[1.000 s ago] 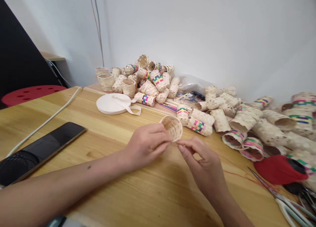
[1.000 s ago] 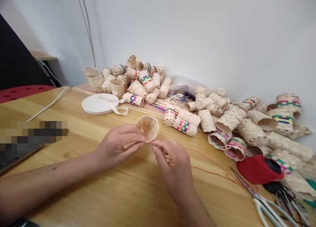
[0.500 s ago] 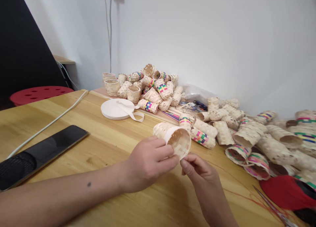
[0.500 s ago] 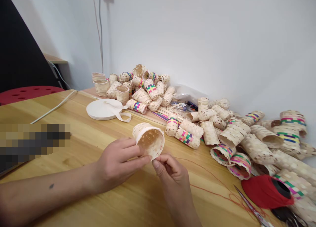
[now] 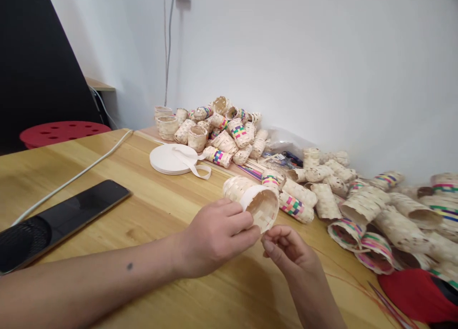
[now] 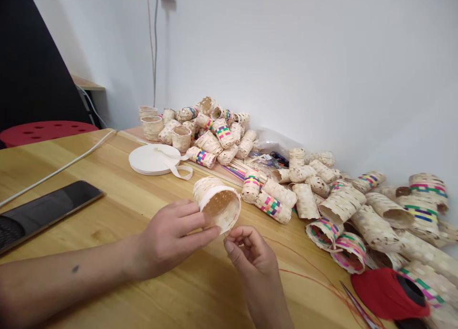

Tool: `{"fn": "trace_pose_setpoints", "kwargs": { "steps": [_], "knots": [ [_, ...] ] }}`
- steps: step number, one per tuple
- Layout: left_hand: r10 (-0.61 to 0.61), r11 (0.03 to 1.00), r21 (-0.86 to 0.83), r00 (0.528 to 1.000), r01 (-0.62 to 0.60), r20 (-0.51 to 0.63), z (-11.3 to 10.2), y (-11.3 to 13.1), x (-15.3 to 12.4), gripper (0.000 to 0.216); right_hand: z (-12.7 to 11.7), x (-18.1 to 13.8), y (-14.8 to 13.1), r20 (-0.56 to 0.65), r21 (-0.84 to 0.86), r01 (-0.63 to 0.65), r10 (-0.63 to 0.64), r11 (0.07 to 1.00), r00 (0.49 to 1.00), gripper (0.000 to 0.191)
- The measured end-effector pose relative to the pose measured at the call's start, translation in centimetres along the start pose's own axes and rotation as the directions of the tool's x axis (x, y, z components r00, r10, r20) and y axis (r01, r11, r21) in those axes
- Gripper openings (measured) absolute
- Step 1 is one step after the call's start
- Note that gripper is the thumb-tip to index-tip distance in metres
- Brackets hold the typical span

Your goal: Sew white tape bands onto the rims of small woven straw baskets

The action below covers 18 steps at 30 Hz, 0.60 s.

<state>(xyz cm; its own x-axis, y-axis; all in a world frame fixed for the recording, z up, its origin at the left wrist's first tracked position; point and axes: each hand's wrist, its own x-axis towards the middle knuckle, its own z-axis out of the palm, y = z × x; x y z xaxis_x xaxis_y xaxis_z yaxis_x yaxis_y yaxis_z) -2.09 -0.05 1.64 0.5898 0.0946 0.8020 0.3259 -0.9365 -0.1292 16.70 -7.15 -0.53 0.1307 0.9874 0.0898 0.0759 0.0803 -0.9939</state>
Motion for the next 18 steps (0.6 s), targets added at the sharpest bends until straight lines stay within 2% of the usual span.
{"fn": "trace_pose_setpoints", "kwargs": {
  "steps": [9, 18],
  "knots": [
    [0.015, 1.0, -0.021, 1.0, -0.014, 0.007, -0.13, 0.2, 0.06, 0.021, 0.26, -0.27, -0.38, -0.001, -0.097, 0.065, -0.065, 0.993, 0.998, 0.015],
    [-0.001, 1.0, -0.005, 1.0, 0.001, -0.014, -0.16, -0.18, 0.02, 0.017, 0.21, -0.16, -0.86, -0.008, -0.224, 0.16, -0.166, 0.961, 0.986, 0.018]
  ]
}}
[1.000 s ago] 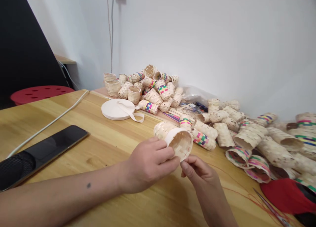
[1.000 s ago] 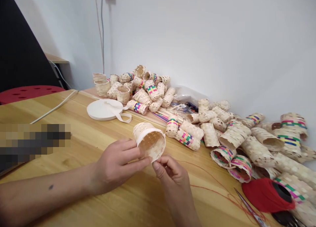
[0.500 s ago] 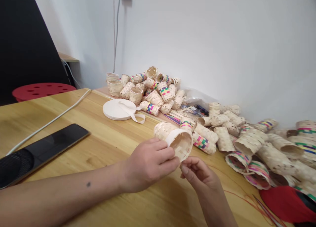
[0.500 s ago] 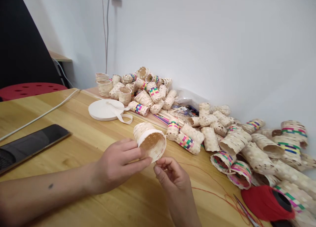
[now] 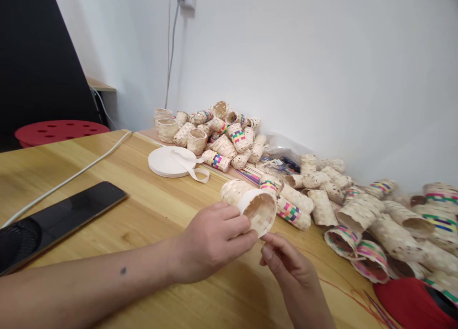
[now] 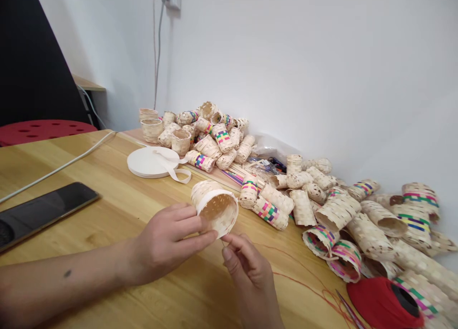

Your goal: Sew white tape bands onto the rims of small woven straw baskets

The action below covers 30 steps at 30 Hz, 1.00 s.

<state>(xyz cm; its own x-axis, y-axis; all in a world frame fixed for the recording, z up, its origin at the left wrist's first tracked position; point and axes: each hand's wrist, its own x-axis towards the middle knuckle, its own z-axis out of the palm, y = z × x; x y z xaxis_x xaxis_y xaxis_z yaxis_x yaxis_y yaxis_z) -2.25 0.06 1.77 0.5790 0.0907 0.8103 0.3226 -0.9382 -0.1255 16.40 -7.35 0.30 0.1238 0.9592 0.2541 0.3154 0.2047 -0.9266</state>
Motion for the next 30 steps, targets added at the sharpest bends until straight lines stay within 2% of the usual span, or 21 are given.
{"fn": "trace_pose_setpoints", "kwargs": {
  "steps": [9, 16, 22, 30],
  "knots": [
    [0.0, 1.0, -0.01, 1.0, 0.0, -0.009, 0.0, 0.1, 0.1, 0.017, 0.2, 0.1, -0.3, -0.002, -0.016, -0.004, 0.004, 1.0, 1.0, 0.02],
    [0.007, 1.0, -0.013, 0.999, -0.007, 0.044, 0.1, 0.5, 0.0, 0.018, 0.2, 0.0, -0.4, -0.028, 0.01, 0.025, -0.025, 1.0, 0.999, 0.015],
    [0.03, 0.999, 0.017, 0.997, -0.031, 0.067, 0.2, 0.6, 0.0, 0.017, 0.0, -0.2, 0.5, -0.043, 0.003, -0.019, 0.02, 1.0, 0.999, 0.016],
    [0.041, 0.998, 0.048, 0.997, -0.044, 0.061, 0.3, 0.4, 0.0, 0.014, 0.0, 0.2, 0.2, -0.013, 0.022, -0.095, 0.095, 0.995, 0.995, 0.024]
  ]
}}
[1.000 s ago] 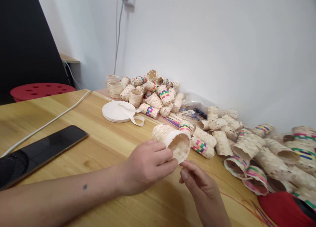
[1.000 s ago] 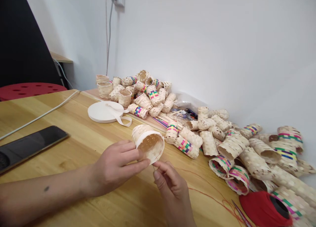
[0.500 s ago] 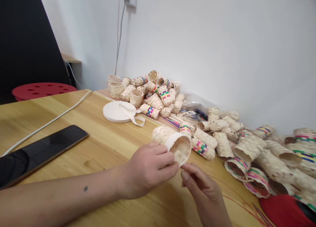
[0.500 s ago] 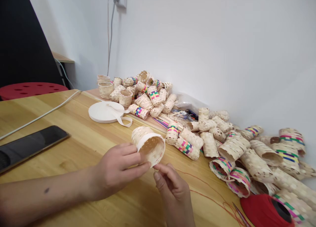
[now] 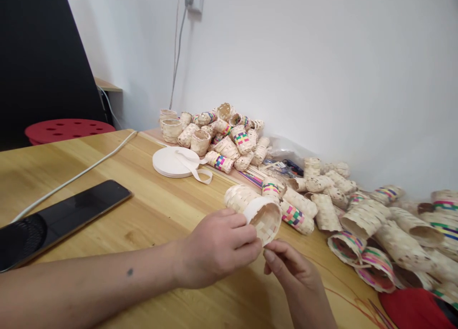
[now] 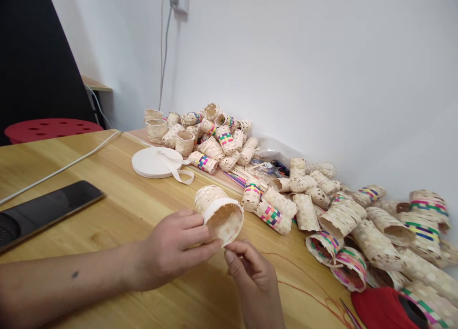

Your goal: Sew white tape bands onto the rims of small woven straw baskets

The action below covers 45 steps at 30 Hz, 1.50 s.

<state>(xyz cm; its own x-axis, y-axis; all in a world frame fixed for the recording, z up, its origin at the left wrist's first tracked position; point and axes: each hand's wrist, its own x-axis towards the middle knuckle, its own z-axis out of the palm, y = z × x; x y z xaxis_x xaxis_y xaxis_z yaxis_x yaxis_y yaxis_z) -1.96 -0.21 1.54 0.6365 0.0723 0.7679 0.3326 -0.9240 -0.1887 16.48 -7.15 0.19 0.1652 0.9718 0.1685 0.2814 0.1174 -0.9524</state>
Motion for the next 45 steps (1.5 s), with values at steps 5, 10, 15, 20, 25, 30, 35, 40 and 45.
{"fn": "trace_pose_setpoints", "kwargs": {
  "steps": [5, 10, 15, 20, 25, 30, 35, 40, 45],
  "knots": [
    [-0.002, 1.0, -0.013, 1.0, 0.002, -0.016, 0.1, 0.0, 0.0, 0.014, -0.2, -0.1, 1.0, 0.021, 0.054, -0.036, 0.035, 0.998, 0.999, 0.023],
    [-0.003, 1.0, -0.018, 1.0, 0.003, -0.025, 0.1, 0.0, 0.1, 0.015, -0.1, 0.0, 0.8, 0.031, 0.05, -0.039, 0.037, 0.998, 0.999, 0.024],
    [-0.049, 0.998, -0.048, 0.999, 0.048, -0.022, 0.5, -0.1, -0.1, 0.017, 0.0, 0.1, -0.1, 0.032, 0.036, -0.072, 0.071, 0.997, 0.997, 0.028],
    [-0.28, 0.913, -0.31, 0.96, 0.265, -0.006, 1.0, -0.5, -0.2, 0.016, 0.3, 0.2, -0.1, -0.047, 0.199, -0.11, 0.122, 0.974, 0.991, 0.03],
    [-0.498, 0.612, -0.642, 0.856, 0.462, 0.14, 1.2, -0.7, 0.2, 0.009, 0.7, 0.1, -0.2, -0.126, 0.29, -0.038, 0.078, 0.956, 0.989, 0.033],
    [-0.562, 0.458, -0.698, 0.788, 0.55, 0.251, 1.4, -0.9, 0.3, 0.01, 0.5, -0.4, -0.4, -0.199, 0.066, 0.056, -0.042, 0.996, 0.979, 0.023],
    [-0.578, 0.311, -0.733, 0.733, 0.605, 0.36, 1.4, -1.0, 0.0, 0.016, 0.0, -0.9, -0.3, -0.154, -0.362, 0.328, -0.403, 0.873, 0.902, 0.006],
    [-0.561, 0.208, -0.741, 0.699, 0.639, 0.444, 1.4, -1.0, 0.1, 0.017, -0.2, -0.9, -0.8, -0.057, -0.558, 0.491, -0.621, 0.669, 0.782, 0.006],
    [-0.517, 0.395, -0.729, 0.791, 0.559, 0.327, 1.0, -0.4, 0.3, 0.011, 0.0, -0.9, -1.1, 0.023, -0.6, 0.594, -0.73, 0.536, 0.683, 0.01]
  ]
}}
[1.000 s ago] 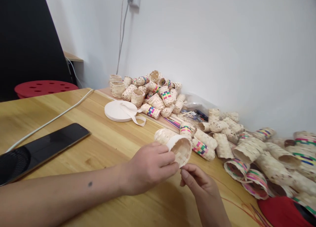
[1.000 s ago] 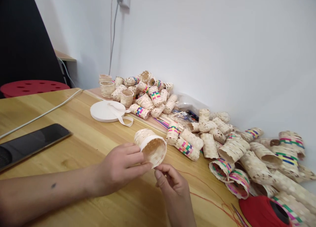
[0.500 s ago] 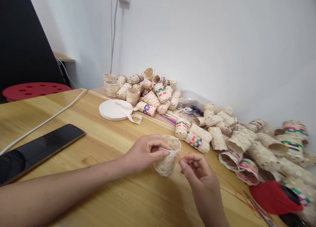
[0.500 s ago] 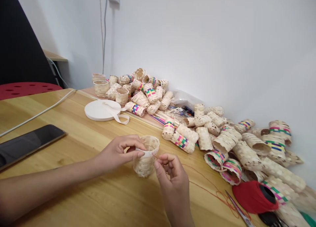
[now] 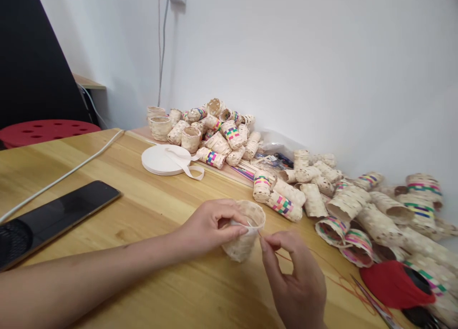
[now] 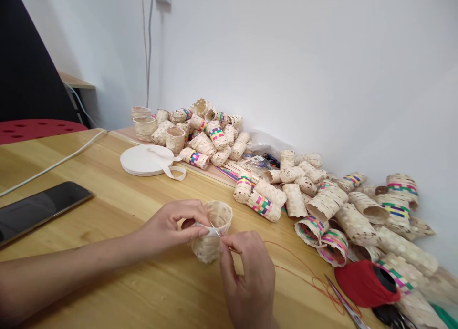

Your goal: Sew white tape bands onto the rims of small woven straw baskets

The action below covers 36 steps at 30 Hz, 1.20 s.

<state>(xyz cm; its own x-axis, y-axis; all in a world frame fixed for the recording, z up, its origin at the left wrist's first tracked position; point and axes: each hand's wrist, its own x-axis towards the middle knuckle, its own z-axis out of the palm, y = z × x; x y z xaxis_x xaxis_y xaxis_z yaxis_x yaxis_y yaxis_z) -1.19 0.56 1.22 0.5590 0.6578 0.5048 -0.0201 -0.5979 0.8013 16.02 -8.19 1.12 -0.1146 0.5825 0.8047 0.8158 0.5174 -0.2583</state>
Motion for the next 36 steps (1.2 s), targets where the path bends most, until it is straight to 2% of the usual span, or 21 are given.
{"fn": "trace_pose_setpoints", "kwargs": {
  "steps": [2, 4, 7, 10, 12, 15, 18, 21, 27, 30, 33, 36],
  "knots": [
    [0.186, 0.975, 0.123, 0.982, -0.185, 0.005, 0.0, 0.3, -0.2, 0.012, 0.1, -0.1, 0.0, -0.004, -0.006, 0.019, -0.019, 1.0, 1.0, 0.011],
    [0.33, 0.909, 0.263, 0.944, -0.324, 0.022, 0.0, 0.5, -0.4, 0.014, 0.0, -0.2, 0.2, 0.019, -0.005, -0.009, 0.009, 1.0, 1.0, 0.009],
    [0.404, 0.835, 0.39, 0.914, -0.388, 0.043, 0.0, 0.5, -0.6, 0.014, -0.5, -0.1, 0.9, 0.038, 0.009, -0.149, 0.149, 0.989, 0.988, 0.015],
    [0.38, 0.865, 0.335, 0.924, -0.373, 0.048, 0.0, 0.3, -0.5, 0.013, -0.9, 0.3, 1.7, 0.029, 0.028, -0.243, 0.242, 0.97, 0.97, 0.013],
    [0.309, 0.927, 0.21, 0.95, -0.31, 0.039, 0.0, 0.2, -0.4, 0.011, -1.1, 0.6, 2.0, 0.08, 0.058, -0.216, 0.211, 0.975, 0.974, 0.014],
    [0.152, 0.988, 0.02, 0.987, -0.153, 0.045, -0.1, 0.2, -0.2, 0.009, -1.1, 0.8, 2.1, 0.182, 0.127, -0.183, 0.159, 0.975, 0.97, 0.019],
    [0.047, 0.993, -0.109, 0.995, -0.037, 0.09, -0.3, 0.2, 0.0, 0.011, -1.1, 0.8, 1.8, 0.221, 0.166, -0.207, 0.168, 0.964, 0.961, 0.017],
    [0.01, 0.981, -0.191, 0.992, 0.014, 0.122, -0.4, 0.2, 0.1, 0.011, -1.1, 0.8, 1.6, 0.237, 0.191, -0.249, 0.202, 0.949, 0.95, 0.013],
    [-0.008, 0.977, -0.207, 0.986, 0.044, 0.169, -0.6, 0.0, 0.1, 0.012, -1.2, 0.8, 1.6, 0.313, 0.218, -0.32, 0.245, 0.922, 0.918, 0.012],
    [-0.002, 0.982, -0.186, 0.983, 0.036, 0.182, -0.6, -0.1, 0.1, 0.013, -1.3, 0.7, 1.4, 0.312, 0.194, -0.331, 0.262, 0.923, 0.913, 0.013],
    [0.024, 0.984, -0.175, 0.981, 0.009, 0.19, -0.7, -0.1, 0.1, 0.013, -1.5, 0.8, 1.0, 0.297, 0.176, -0.316, 0.256, 0.932, 0.92, 0.015],
    [0.09, 0.989, -0.13, 0.978, -0.066, 0.188, -0.7, 0.1, 0.1, 0.011, -1.8, 1.2, 0.8, 0.305, 0.185, -0.247, 0.183, 0.951, 0.935, 0.015]
  ]
}}
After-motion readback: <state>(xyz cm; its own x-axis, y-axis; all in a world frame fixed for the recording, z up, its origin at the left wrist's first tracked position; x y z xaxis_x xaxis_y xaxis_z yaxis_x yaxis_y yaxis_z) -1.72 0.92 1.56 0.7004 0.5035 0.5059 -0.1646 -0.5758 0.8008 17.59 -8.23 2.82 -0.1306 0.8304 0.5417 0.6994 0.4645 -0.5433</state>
